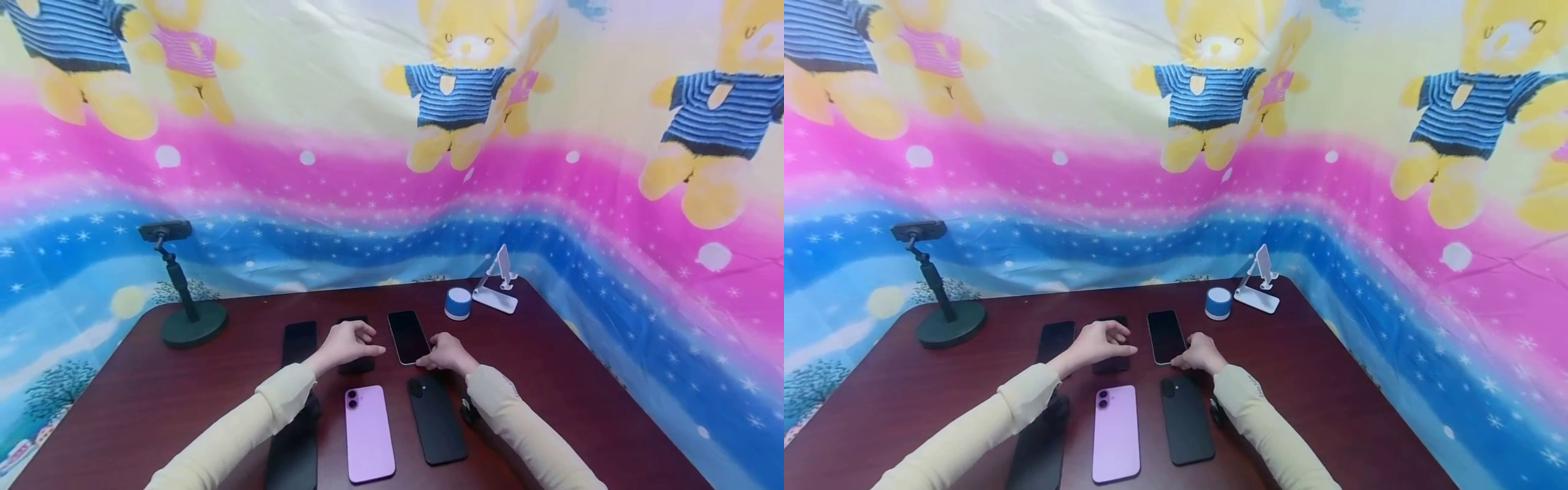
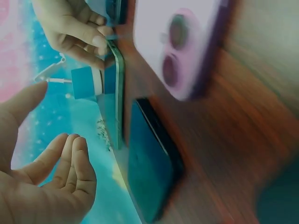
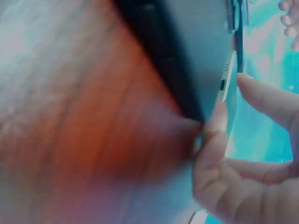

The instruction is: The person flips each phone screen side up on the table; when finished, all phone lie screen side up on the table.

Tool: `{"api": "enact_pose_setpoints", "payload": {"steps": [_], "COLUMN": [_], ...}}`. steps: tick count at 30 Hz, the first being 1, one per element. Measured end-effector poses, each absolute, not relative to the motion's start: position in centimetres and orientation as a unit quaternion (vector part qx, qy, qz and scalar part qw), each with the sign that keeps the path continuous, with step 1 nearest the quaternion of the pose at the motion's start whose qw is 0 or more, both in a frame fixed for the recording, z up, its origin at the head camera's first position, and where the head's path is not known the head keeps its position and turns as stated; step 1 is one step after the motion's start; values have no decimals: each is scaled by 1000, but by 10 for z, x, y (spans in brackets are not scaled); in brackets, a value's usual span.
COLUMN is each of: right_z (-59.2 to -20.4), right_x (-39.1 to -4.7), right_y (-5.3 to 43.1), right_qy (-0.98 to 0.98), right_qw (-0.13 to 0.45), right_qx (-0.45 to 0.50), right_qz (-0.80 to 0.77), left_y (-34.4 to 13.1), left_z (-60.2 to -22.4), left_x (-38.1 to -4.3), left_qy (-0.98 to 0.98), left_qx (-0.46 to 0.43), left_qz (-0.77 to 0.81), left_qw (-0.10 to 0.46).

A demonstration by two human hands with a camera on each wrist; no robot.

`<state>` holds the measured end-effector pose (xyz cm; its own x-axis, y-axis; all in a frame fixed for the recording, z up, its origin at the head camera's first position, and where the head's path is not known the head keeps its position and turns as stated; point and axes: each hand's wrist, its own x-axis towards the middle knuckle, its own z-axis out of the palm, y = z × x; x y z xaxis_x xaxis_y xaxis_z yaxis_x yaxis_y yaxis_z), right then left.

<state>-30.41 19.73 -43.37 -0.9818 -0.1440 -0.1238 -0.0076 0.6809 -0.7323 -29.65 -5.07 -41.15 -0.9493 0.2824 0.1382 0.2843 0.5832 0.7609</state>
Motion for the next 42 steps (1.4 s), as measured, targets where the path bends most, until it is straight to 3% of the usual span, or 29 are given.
{"api": "enact_pose_setpoints", "payload": {"steps": [9,20,25,34,42], "right_z": [-418,-421,-419,-422,-427], "right_x": [-296,-255,-228,-180,-161], "right_y": [188,121,86,54,49], "right_qy": [913,888,831,682,614], "right_qw": [65,83,165,371,435], "right_qx": [-17,-162,-233,-196,-162], "right_qz": [-403,-422,-478,-600,-638], "left_y": [-99,-142,-152,-178,-196], "left_z": [-417,-420,-423,-430,-437], "left_x": [-283,-261,-252,-238,-224], "left_qy": [-899,-907,-907,-911,-909], "left_qx": [-178,-163,-157,-159,-185], "left_qz": [-400,-388,-391,-380,-370], "left_qw": [-13,-9,-12,-22,-51]}}
